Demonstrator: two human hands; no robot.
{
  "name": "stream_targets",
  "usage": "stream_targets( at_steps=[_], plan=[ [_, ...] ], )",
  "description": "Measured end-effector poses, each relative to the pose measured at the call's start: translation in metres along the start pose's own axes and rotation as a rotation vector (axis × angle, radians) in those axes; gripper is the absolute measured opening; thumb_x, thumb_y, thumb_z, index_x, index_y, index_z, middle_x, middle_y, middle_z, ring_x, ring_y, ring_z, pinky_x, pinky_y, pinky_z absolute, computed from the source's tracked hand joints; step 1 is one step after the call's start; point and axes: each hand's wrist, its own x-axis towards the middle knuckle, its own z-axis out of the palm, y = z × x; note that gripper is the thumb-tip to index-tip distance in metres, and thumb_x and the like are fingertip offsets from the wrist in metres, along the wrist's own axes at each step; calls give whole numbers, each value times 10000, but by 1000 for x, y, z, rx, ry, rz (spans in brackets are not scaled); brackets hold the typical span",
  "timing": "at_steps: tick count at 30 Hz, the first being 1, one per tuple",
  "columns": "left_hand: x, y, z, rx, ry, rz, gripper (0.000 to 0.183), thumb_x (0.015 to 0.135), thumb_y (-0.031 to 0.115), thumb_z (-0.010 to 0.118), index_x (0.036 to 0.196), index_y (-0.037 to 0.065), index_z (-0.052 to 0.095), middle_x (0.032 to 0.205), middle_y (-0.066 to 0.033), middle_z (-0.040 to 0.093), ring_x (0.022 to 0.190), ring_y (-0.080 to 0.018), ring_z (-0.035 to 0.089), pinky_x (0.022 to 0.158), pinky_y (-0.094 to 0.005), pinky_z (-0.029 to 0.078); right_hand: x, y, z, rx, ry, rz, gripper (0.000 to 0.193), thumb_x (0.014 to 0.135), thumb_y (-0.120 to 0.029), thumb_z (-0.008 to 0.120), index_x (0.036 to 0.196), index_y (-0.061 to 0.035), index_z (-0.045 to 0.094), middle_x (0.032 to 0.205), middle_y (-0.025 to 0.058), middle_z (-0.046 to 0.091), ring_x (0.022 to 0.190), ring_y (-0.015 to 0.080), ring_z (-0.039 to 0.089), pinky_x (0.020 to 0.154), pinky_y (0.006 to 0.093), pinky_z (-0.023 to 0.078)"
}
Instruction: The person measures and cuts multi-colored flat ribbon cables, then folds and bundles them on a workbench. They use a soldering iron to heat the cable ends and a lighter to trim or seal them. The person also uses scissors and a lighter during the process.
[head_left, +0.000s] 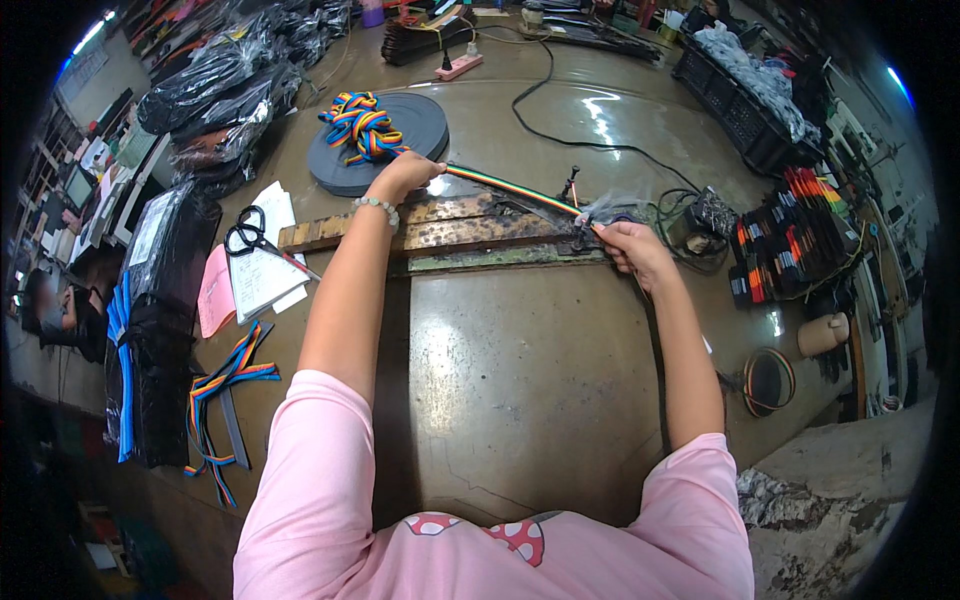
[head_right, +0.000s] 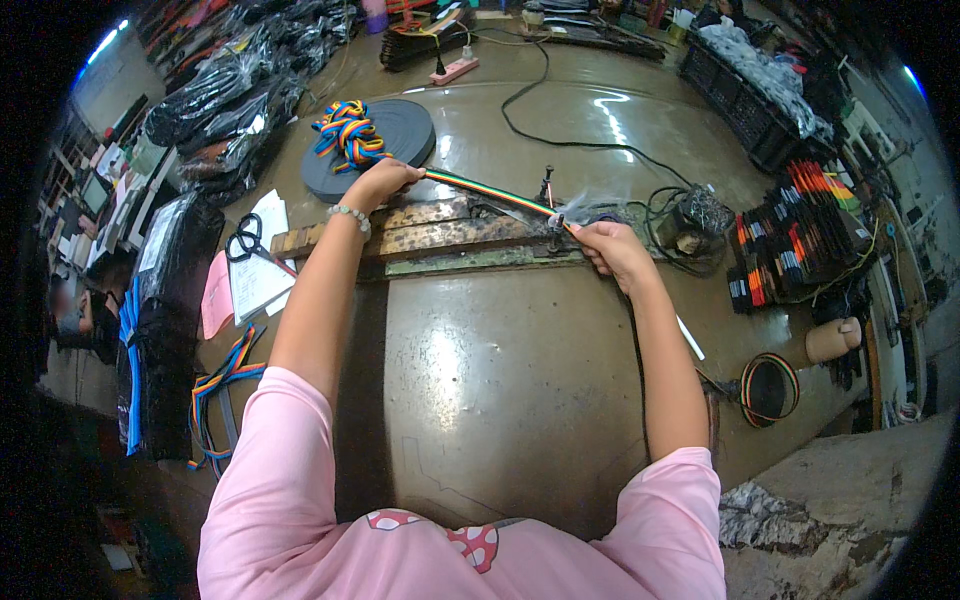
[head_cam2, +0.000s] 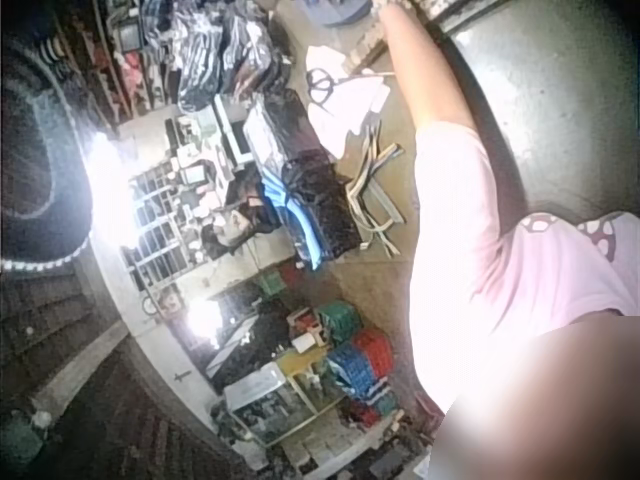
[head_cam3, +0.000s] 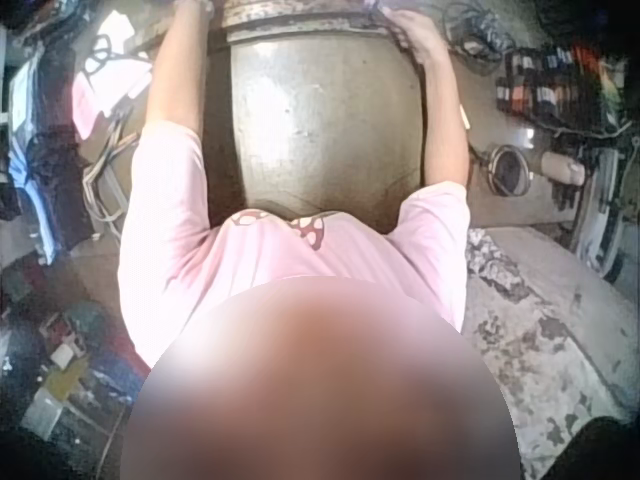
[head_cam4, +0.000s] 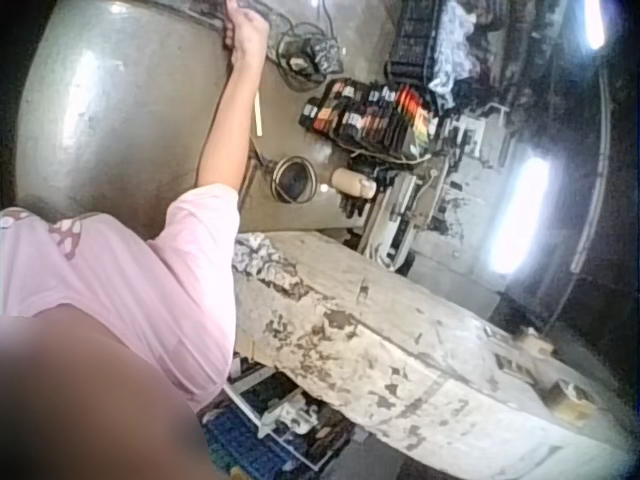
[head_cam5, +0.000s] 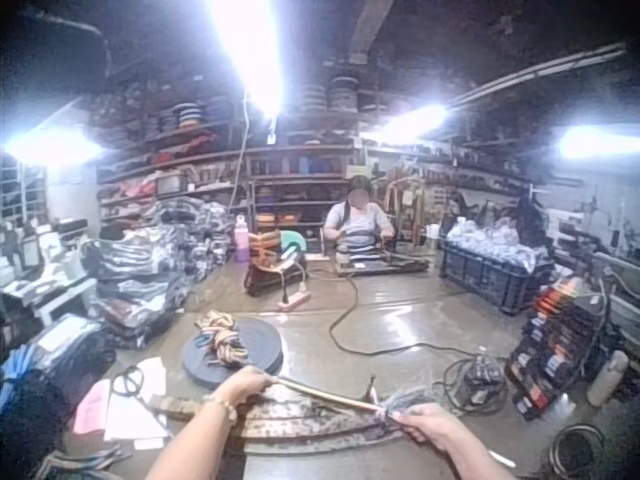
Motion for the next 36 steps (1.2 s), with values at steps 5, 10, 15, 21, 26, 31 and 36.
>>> stream_targets(
  at_steps=[5, 10, 15, 21, 26, 31, 36],
  plan=[
    [2, -1, -1, -3, -11, -1, 305, 828, 278, 653, 701, 4, 610, 648, -14, 522, 583, -123, 415, 534, -296, 327, -1, 2, 1, 16, 22, 0, 223, 853, -289, 645, 744, -114, 561, 585, -77, 422, 464, 26, 321, 420, 200, 228],
    [3, -1, 1, 15, 13, 3, 306, 836, 264, 646, 638, 36, 596, 600, 10, 490, 539, -104, 377, 498, -280, 294, 1, 4, 2, 46, 16, 19, 234, 840, -297, 664, 744, -111, 560, 582, -78, 426, 451, 24, 315, 407, 198, 224],
    [8, -5, 0, -4, -10, 1, 339, 802, 260, 675, 855, -74, 658, 773, -88, 618, 702, -168, 528, 637, -323, 423, 3, 7, 0, 72, 0, -21, 225, 846, -295, 658, 763, -114, 553, 589, -74, 424, 445, 22, 307, 400, 199, 216],
    [1, -5, 1, -20, 33, 66, 294, 810, 269, 660, 707, -4, 627, 602, -3, 496, 541, -108, 395, 492, -273, 312, 2, 7, 2, 71, -4, -14, 203, 856, -280, 647, 858, -98, 558, 606, -75, 421, 448, 19, 302, 400, 198, 213],
    [3, -3, 1, -18, 31, 5, 298, 770, 244, 707, 791, -50, 664, 666, -62, 594, 579, -145, 513, 516, -312, 409, 2, 7, 2, 83, 10, -19, 194, 852, -272, 656, 875, -98, 572, 609, -78, 421, 450, 16, 304, 398, 195, 209],
    [19, -14, 3, 86, 31, 71, 359, 772, 310, 702, 698, -37, 644, 628, -83, 584, 559, -154, 519, 509, -330, 416, 6, 13, -2, 88, 14, -17, 191, 845, -269, 666, 872, -103, 575, 598, -88, 388, 455, 14, 302, 397, 195, 206],
    [-7, -4, -2, 198, 217, 221, 416, 736, 450, 690, 683, 37, 689, 618, -133, 633, 554, -221, 619, 592, -332, 501, -6, 10, -7, -25, 159, -59, 141, 868, -260, 620, 856, -121, 598, 579, -106, 347, 462, 9, 296, 405, 190, 212]
  ],
)
